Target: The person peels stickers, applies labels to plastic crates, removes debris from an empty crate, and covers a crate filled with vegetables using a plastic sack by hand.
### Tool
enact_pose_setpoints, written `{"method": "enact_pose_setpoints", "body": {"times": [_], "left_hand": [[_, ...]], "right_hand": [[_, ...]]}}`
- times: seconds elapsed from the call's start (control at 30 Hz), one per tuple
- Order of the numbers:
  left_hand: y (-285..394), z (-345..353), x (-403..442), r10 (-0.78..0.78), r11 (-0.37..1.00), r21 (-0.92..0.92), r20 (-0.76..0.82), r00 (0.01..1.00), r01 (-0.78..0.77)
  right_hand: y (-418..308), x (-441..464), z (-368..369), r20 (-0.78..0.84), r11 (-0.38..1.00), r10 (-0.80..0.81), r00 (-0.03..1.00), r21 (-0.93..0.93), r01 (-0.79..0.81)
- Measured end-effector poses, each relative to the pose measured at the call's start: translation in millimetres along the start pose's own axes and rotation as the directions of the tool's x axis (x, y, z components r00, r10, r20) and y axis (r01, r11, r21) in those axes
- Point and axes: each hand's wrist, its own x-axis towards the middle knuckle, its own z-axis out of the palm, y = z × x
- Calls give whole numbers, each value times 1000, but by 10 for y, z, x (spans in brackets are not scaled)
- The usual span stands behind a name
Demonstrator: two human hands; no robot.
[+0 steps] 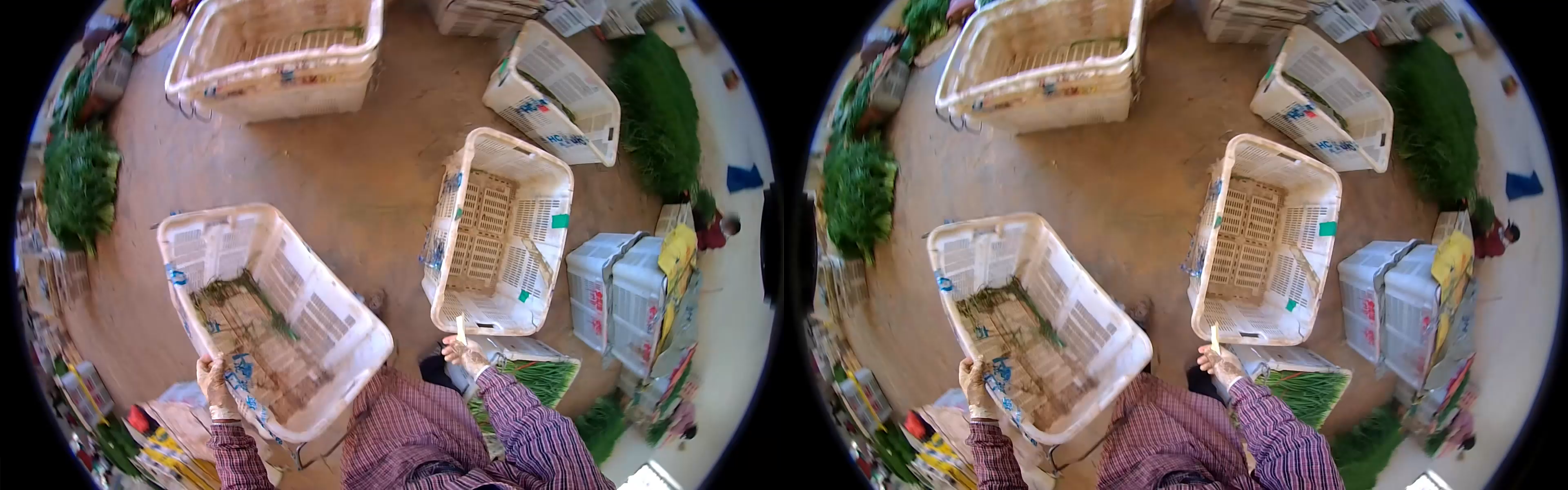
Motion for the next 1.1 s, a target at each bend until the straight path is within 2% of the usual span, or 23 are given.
{"method": "enact_pose_setpoints", "body": {"times": [0.03,0.1,0.13,0.17,0.2,0.23,0.27,0.3,0.37,0.4,0.5,0.57,0.6,0.7,0.77,0.87,0.9,0.93,0.97,1.03,1.1], "left_hand": [[-127,-94,-68,-38,999,-6,-20,999,38],[-395,-222,-96,-113,991,-91,-181,977,97],[-682,-402,-78,-113,982,-171,-169,979,84],[-849,-597,-46,-154,978,-168,-183,971,123],[-1079,-787,-40,-161,981,-139,-210,964,133],[-1222,-793,-25,-160,984,-113,-232,960,137],[-1319,-828,-97,-186,983,-39,-272,944,182],[-1445,-870,-153,-217,976,-49,-280,935,212],[-1696,-981,-298,-226,970,17,-291,930,241],[-1789,-1053,-316,-234,968,30,-248,940,248],[-1923,-1158,-453,-305,941,78,-223,926,329],[-1800,-903,-487,-250,965,-8,-319,914,262],[-1853,-920,-522,-275,959,-46,-376,885,279],[-1896,-1020,-497,-317,942,-46,-442,839,331],[-2182,-1324,-474,-347,936,-132,-495,797,326],[-2325,-1626,-351,-330,928,-12,-491,806,373],[-2346,-1657,-314,-354,898,29,-544,761,439],[-2365,-1723,-284,-368,862,68,-598,712,502],[-2592,-1963,-296,-455,832,-35,-614,645,553],[-3104,-2369,-367,-537,778,-107,-624,568,619],[-3332,-2367,-472,-639,711,-175,-566,521,682]], "right_hand": [[-34,46,16,12,1000,20,1000,5,-20],[-57,220,82,-1,997,41,999,-62,-41],[-39,295,109,12,997,58,998,-54,-57],[-65,329,137,24,995,91,996,-44,-90],[-116,338,202,8,989,93,996,-114,-91],[-95,401,203,72,991,130,989,15,-131],[-64,439,201,40,990,139,989,-40,-138],[-89,408,302,9,984,153,988,-94,-151],[91,484,265,41,977,191,981,-102,-186],[178,507,239,49,971,215,975,-119,-208],[294,551,187,54,949,294,954,-140,-284],[346,578,156,52,927,344,938,-177,-330],[382,598,131,50,898,356,933,-297,-326],[459,689,49,64,898,383,922,-261,-355],[436,758,30,68,900,380,922,-256,-352],[310,906,98,42,900,382,923,-244,-361],[232,931,140,6,892,396,918,-242,-383],[117,954,194,39,900,361,932,-276,-337],[59,994,199,52,907,348,936,-271,-322],[-58,985,250,69,934,301,951,-223,-279],[-173,928,240,77,945,284,956,-193,-265]]}}
